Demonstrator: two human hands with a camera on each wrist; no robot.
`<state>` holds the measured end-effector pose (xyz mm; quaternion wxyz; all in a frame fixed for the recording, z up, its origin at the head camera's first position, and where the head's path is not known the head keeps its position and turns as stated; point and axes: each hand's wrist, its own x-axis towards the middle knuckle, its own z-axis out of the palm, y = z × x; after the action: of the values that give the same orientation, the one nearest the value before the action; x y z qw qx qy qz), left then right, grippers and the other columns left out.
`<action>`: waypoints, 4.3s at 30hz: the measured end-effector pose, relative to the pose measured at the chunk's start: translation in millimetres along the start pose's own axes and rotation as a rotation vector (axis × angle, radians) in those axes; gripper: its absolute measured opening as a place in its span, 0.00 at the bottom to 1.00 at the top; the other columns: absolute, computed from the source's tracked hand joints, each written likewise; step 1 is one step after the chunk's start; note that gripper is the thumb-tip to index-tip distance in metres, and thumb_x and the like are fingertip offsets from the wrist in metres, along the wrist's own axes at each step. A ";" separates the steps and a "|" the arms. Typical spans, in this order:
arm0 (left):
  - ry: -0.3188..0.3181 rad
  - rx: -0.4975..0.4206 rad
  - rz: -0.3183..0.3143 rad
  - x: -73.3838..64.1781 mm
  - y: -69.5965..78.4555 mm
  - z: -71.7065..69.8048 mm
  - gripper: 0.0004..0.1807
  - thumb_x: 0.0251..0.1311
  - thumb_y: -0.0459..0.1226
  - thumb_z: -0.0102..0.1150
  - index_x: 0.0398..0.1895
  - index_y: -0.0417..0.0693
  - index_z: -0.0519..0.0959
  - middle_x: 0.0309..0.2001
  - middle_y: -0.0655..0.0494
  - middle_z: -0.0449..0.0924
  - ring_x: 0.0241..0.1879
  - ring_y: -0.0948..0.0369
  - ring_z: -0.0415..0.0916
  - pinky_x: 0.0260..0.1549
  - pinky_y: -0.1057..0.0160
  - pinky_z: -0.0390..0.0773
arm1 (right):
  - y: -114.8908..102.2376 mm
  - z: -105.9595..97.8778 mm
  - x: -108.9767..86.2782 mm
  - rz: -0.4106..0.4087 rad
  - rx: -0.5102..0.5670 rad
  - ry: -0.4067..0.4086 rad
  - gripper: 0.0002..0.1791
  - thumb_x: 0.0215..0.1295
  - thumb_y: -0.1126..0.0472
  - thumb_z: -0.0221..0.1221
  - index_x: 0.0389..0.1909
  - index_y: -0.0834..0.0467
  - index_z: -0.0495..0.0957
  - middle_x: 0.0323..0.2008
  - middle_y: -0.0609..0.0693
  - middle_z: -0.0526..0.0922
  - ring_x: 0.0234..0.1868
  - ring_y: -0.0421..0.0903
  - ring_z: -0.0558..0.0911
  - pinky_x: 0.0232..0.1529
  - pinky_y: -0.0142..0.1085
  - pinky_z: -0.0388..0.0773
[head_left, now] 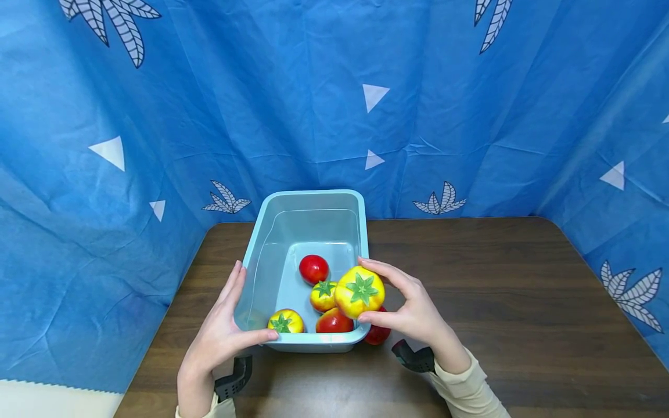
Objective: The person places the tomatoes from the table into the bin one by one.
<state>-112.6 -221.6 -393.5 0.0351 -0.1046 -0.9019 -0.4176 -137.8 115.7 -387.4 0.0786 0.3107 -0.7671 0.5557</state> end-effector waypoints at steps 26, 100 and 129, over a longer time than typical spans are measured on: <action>-0.003 0.006 -0.008 0.3 -0.1 0.2 0.62 0.39 0.47 0.75 0.75 0.51 0.44 0.75 0.58 0.33 0.68 0.44 0.47 0.52 0.32 0.62 | 8.2 -14.8 1.6 -0.070 0.005 0.073 0.42 0.41 0.69 0.73 0.62 0.58 0.69 0.60 0.52 0.73 0.57 0.50 0.74 0.54 0.39 0.73; -0.002 0.011 -0.003 0.3 0.4 0.0 0.63 0.39 0.46 0.75 0.75 0.50 0.43 0.75 0.57 0.33 0.67 0.44 0.48 0.51 0.32 0.64 | 117.5 -6.8 -37.7 0.320 0.102 -0.477 0.35 0.50 0.56 0.70 0.60 0.55 0.69 0.55 0.51 0.72 0.51 0.51 0.74 0.45 0.35 0.78; -0.009 -0.005 -0.010 0.8 0.2 -0.8 0.62 0.39 0.46 0.75 0.75 0.51 0.43 0.75 0.58 0.32 0.67 0.44 0.47 0.51 0.32 0.64 | 80.4 -49.8 -28.4 0.203 0.025 -0.223 0.39 0.45 0.61 0.72 0.62 0.54 0.69 0.58 0.51 0.73 0.54 0.52 0.73 0.43 0.41 0.79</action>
<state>-113.3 -221.9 -392.8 0.0287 -0.1023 -0.9015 -0.4195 -171.8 186.9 -446.8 -0.0676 0.2921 -0.7917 0.5323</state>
